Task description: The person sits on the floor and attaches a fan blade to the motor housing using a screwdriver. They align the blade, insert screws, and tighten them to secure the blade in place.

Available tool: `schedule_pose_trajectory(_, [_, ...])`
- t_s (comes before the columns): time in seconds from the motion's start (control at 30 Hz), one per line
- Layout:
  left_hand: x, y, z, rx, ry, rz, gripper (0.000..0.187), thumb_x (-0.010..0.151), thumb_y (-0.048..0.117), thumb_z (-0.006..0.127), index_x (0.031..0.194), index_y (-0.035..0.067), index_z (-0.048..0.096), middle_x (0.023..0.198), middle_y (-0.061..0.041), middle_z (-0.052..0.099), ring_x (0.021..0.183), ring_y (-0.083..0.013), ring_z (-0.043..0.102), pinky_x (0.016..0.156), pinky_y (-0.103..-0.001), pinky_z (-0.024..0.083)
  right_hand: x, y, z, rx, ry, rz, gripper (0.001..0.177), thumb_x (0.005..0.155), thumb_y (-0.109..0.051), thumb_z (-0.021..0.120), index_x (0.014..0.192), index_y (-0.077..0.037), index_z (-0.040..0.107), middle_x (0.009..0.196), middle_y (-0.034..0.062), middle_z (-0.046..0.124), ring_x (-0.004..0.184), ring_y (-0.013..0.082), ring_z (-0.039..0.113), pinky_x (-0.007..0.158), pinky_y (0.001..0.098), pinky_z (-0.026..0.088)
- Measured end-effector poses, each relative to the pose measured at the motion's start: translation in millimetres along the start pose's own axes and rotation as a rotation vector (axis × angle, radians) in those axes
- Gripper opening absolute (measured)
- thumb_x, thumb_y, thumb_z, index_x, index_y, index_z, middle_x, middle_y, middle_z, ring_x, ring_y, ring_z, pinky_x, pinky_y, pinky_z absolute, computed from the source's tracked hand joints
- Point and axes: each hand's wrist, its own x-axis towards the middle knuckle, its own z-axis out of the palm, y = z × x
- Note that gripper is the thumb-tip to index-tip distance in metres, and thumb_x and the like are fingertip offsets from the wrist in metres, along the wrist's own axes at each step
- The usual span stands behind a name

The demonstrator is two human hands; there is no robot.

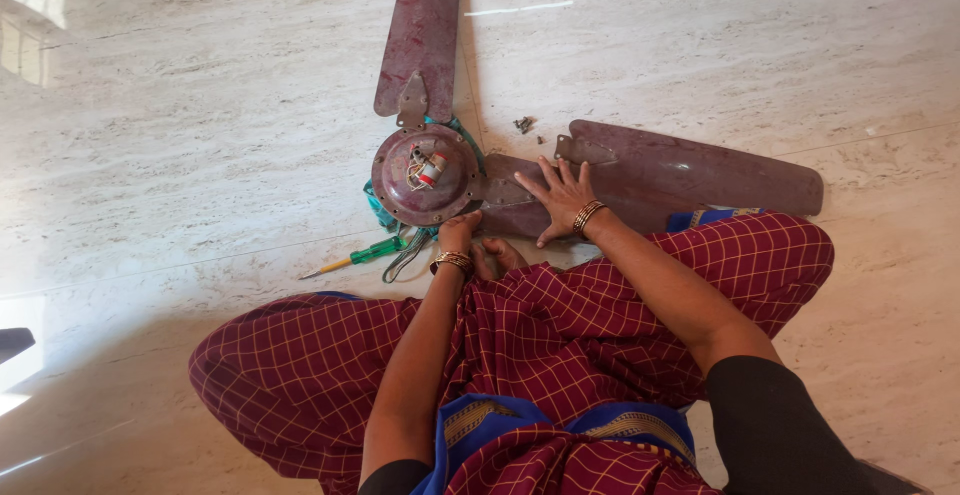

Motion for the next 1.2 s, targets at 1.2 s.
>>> schedule_pose_trajectory(1.2, [-3.6, 6.0, 4.9, 0.188, 0.006, 0.029, 0.041, 0.093, 0.038, 0.076, 0.075, 0.001, 0.07, 0.069, -0.001, 0.062, 0.06, -0.011, 0.049, 0.055, -0.03, 0.04, 12.5, 8.5, 6.1, -0.092, -0.003, -0.063, 0.143, 0.045, -0.084, 0.085, 0.16, -0.052, 0.006, 0.171, 0.0159, 0.004, 0.147, 0.0484, 0.026, 0.098, 0.0608, 0.045])
